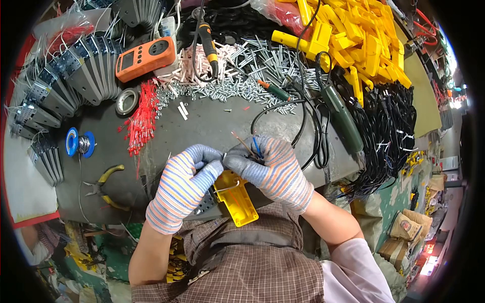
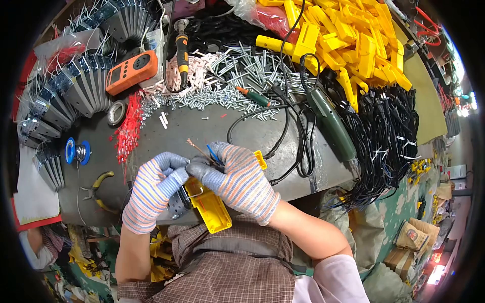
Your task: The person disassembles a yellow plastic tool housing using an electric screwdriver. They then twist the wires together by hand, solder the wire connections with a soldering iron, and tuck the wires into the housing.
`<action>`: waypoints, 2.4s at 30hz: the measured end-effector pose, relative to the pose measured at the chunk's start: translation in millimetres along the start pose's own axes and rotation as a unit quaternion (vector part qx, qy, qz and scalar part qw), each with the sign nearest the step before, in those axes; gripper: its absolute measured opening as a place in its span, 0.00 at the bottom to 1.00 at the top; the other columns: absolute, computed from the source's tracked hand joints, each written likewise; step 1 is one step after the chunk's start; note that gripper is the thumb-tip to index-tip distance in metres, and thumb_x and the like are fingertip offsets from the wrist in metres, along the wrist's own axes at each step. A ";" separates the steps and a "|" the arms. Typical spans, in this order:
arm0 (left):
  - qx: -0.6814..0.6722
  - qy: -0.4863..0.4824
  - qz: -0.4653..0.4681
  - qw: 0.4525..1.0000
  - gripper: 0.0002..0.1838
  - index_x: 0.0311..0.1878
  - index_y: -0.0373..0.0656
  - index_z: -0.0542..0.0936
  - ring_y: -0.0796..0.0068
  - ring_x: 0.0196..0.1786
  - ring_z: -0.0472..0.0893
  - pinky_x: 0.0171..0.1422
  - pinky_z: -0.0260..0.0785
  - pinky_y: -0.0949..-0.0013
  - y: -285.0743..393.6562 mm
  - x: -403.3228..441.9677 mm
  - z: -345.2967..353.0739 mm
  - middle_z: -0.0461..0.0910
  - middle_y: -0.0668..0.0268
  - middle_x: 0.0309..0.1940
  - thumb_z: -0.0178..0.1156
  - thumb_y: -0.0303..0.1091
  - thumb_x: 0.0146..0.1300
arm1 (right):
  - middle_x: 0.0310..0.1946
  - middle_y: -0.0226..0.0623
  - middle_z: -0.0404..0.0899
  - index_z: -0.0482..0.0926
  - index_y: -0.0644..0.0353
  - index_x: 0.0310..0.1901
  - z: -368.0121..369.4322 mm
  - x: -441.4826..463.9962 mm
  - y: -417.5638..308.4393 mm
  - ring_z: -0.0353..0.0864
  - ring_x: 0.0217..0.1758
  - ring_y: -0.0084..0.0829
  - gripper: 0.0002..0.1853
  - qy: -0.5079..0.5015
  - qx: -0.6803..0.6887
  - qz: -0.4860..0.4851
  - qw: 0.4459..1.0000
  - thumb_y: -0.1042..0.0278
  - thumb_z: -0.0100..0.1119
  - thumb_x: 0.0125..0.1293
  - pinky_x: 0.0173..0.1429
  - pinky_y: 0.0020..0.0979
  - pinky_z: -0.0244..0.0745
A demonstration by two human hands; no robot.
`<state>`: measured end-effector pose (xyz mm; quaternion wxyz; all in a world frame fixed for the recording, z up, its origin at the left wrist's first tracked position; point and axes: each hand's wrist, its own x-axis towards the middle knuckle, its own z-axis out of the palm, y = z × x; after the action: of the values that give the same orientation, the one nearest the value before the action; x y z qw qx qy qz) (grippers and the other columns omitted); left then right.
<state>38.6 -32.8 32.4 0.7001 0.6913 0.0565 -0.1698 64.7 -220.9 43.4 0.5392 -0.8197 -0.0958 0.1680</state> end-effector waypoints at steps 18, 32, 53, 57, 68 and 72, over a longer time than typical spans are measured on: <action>0.116 -0.004 0.110 0.987 0.09 0.38 0.37 0.80 0.55 0.35 0.81 0.41 0.73 0.60 -10.2 10.9 15.8 0.80 0.53 0.31 0.60 0.33 0.59 | 0.27 0.26 0.76 0.79 0.62 0.37 -27.5 -4.8 -6.8 0.71 0.32 0.15 0.08 0.154 0.145 -0.002 0.977 0.66 0.60 0.65 0.37 0.22 0.70; 0.122 -0.037 0.084 0.988 0.08 0.37 0.37 0.80 0.59 0.35 0.80 0.42 0.73 0.62 -5.7 11.4 16.7 0.80 0.54 0.30 0.61 0.32 0.59 | 0.34 0.47 0.81 0.80 0.63 0.45 -34.4 -5.4 4.5 0.81 0.36 0.47 0.12 -0.030 -0.109 -0.174 0.978 0.67 0.60 0.62 0.40 0.38 0.76; 0.129 0.141 0.100 0.977 0.07 0.37 0.38 0.80 0.76 0.28 0.81 0.35 0.73 0.72 -8.3 -5.8 43.0 0.82 0.62 0.26 0.63 0.30 0.60 | 0.30 0.43 0.77 0.79 0.66 0.38 -29.3 -33.4 3.0 0.80 0.32 0.38 0.07 0.053 -0.027 -0.089 0.994 0.71 0.57 0.64 0.37 0.32 0.74; 0.107 0.156 0.114 0.975 0.07 0.37 0.37 0.81 0.73 0.30 0.82 0.38 0.74 0.71 -10.8 -5.4 43.3 0.83 0.61 0.27 0.64 0.31 0.60 | 0.29 0.39 0.77 0.79 0.65 0.41 -21.6 -24.0 11.9 0.77 0.30 0.27 0.10 0.046 0.103 0.043 0.993 0.67 0.56 0.64 0.36 0.29 0.72; 0.083 0.154 0.121 0.977 0.07 0.37 0.38 0.82 0.68 0.34 0.83 0.41 0.74 0.69 -16.4 -5.2 42.1 0.84 0.60 0.31 0.65 0.29 0.57 | 0.29 0.29 0.77 0.78 0.63 0.40 -14.4 -14.3 -0.9 0.74 0.33 0.16 0.08 -0.017 0.128 0.022 0.991 0.68 0.57 0.66 0.39 0.25 0.72; 0.109 0.156 0.154 0.970 0.06 0.37 0.38 0.82 0.64 0.33 0.83 0.41 0.74 0.67 -16.8 -3.7 42.2 0.83 0.59 0.31 0.65 0.28 0.56 | 0.29 0.30 0.78 0.77 0.64 0.40 -13.0 -14.3 -2.2 0.75 0.34 0.17 0.07 -0.018 0.163 0.041 0.986 0.69 0.57 0.65 0.40 0.24 0.73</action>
<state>23.3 -73.7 19.2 0.6211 0.7814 0.0390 0.0449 56.4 -235.9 52.6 0.6568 -0.7207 -0.0433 0.2176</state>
